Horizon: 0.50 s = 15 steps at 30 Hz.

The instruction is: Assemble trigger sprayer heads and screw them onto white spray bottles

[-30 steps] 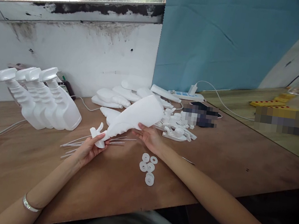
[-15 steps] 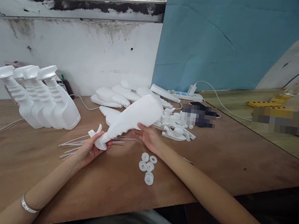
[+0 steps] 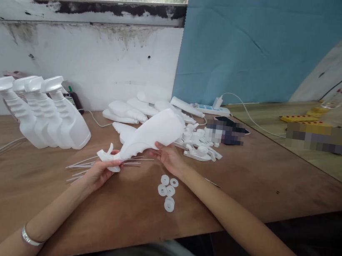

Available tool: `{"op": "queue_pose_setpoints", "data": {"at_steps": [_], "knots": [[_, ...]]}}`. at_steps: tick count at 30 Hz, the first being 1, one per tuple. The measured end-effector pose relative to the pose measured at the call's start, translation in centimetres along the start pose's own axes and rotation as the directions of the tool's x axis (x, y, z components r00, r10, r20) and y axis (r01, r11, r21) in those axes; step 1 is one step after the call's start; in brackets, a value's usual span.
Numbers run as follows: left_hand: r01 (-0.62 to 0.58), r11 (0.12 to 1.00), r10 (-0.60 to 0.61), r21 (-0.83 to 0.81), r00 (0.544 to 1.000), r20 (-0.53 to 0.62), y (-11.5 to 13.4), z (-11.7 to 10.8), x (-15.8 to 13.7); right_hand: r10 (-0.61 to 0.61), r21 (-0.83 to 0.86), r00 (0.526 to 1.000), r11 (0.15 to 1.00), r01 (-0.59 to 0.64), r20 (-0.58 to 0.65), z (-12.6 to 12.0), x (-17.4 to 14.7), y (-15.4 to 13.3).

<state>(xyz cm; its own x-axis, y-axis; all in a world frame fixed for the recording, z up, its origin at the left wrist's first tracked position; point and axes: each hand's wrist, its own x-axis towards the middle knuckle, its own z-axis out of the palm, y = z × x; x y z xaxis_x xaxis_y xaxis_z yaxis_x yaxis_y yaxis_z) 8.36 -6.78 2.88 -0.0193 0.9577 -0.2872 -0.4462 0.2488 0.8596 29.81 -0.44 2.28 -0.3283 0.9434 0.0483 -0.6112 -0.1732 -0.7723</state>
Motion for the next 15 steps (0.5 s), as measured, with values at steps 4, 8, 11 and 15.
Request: {"op": "queue_pose_setpoints", "data": {"at_steps": [4, 8, 11, 15], "knots": [[0.019, 1.000, -0.019, -0.004, 1.000, 0.022, 0.12, 0.07, -0.15, -0.002, -0.004, 1.000, 1.000, 0.002, 0.001, -0.10, 0.07, -0.08], [0.101, 0.993, -0.105, 0.060, 0.992, 0.074, 0.32, 0.00, -0.15, -0.002, -0.006, 1.000, 1.000, 0.002, 0.005, -0.19, 0.09, -0.14], [0.095, 0.992, -0.100, 0.082, 0.994, 0.054, 0.19, -0.10, -0.08, 0.000, -0.016, 1.000, 1.000, 0.000, 0.013, -0.16, 0.08, -0.13], [0.009, 0.997, -0.011, 0.077, 1.000, 0.023, -0.18, -0.27, 0.01, 0.000, -0.014, 1.000, 1.000, 0.000, 0.001, -0.18, 0.12, -0.06]]}}
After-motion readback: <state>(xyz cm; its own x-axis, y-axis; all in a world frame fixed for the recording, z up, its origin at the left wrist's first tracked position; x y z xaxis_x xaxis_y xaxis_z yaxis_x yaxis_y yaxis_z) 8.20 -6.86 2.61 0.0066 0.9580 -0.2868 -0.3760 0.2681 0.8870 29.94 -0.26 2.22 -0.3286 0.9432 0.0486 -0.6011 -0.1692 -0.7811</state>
